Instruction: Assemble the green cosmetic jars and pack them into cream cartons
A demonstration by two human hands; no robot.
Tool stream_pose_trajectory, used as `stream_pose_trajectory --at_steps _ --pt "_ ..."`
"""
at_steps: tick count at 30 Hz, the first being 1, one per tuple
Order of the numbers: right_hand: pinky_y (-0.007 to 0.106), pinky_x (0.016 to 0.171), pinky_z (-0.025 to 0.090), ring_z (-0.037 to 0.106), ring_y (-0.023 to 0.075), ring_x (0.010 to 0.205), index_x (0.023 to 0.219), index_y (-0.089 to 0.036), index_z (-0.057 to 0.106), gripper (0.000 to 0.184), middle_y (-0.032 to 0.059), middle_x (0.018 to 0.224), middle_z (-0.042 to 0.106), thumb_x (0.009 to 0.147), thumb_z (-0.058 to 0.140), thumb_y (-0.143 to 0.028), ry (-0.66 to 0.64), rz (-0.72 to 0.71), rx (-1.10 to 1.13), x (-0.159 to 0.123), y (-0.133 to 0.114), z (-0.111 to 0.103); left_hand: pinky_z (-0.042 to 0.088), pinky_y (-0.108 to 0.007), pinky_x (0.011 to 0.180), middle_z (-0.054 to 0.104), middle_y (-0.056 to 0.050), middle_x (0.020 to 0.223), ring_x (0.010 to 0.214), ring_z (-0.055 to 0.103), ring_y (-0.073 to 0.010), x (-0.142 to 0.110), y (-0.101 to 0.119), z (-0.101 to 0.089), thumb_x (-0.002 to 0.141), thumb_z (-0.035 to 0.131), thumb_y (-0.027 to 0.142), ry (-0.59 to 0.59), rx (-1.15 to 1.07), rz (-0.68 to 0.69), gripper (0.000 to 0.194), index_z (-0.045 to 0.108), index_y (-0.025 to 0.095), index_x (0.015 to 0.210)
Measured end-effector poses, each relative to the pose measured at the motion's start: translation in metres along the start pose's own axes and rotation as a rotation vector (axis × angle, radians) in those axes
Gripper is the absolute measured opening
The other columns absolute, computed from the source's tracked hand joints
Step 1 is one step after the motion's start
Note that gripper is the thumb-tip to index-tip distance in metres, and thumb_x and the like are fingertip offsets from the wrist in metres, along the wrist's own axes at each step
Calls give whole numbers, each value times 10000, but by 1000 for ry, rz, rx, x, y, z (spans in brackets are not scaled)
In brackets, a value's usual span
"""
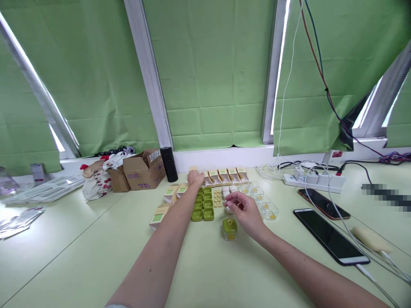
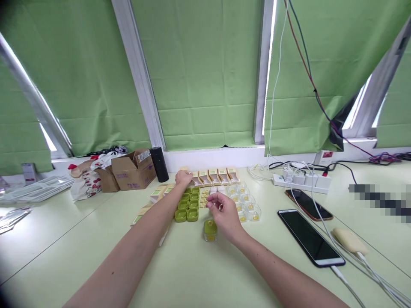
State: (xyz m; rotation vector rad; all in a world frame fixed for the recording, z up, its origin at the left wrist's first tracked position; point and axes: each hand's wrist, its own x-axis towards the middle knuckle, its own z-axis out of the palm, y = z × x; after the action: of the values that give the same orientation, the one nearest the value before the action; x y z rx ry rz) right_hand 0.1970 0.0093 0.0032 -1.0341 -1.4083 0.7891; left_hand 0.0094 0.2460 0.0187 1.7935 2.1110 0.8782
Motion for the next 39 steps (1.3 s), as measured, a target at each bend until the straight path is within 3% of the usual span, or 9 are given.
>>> stream_pose_trajectory --at_steps 8,14,17,21,25,28,31,39 --pt "360 685 497 629 218 718 929 -220 728 213 65 842 769 847 686 -412 43 -26 5 2 1 -2 593 -450 943 648 -105 1312 1138 671 -254 -10 3 -12 983 681 374 -60 -12 -53 386 624 181 1312" --pt "345 656 466 640 222 736 919 -216 720 217 66 840 766 828 693 -411 65 -11 14 5 -4 -8 576 -444 967 689 -110 1252 1132 682 -254 -28 12 -49 979 683 357 -15 -83 32 327 663 157 1236" --pt "349 688 474 669 230 774 932 -212 716 223 67 842 766 831 690 -410 100 -27 43 8 -5 -11 547 -352 982 757 -144 1154 1107 709 -251 -53 20 -71 977 631 230 -11 -154 153 230 699 146 1180" --pt "358 715 488 684 236 790 966 -207 715 234 74 848 770 838 684 -401 138 -28 46 10 -2 -13 570 -317 903 796 -77 1077 978 741 -220 -115 21 -86 959 613 242 -121 -245 372 238 718 195 1167" --pt "356 712 496 684 229 771 976 -206 707 232 70 841 765 843 676 -394 135 -44 43 11 3 -13 546 -380 997 781 -56 1133 1083 712 -250 -189 8 -86 926 630 266 -268 -267 610 236 732 239 1138" --pt "352 707 500 689 226 765 975 -204 702 231 63 824 759 844 666 -390 127 -43 39 9 7 -11 460 -478 1110 743 -52 1226 1212 633 -295 -225 -4 -82 908 653 294 -312 -185 707 292 711 287 1194" --pt "345 689 500 694 226 762 964 -204 696 212 52 792 752 839 651 -370 120 -37 27 7 9 -8 437 -495 1108 719 -55 1257 1222 589 -305 -239 -10 -80 876 681 286 -385 -151 773 363 681 299 1239" --pt "349 708 506 675 215 744 1005 -206 681 204 39 803 741 865 618 -340 89 -46 -6 4 14 -5 418 -487 1037 700 -71 1229 1205 542 -324 -243 -12 -73 809 769 265 -469 -105 815 467 634 283 1255"
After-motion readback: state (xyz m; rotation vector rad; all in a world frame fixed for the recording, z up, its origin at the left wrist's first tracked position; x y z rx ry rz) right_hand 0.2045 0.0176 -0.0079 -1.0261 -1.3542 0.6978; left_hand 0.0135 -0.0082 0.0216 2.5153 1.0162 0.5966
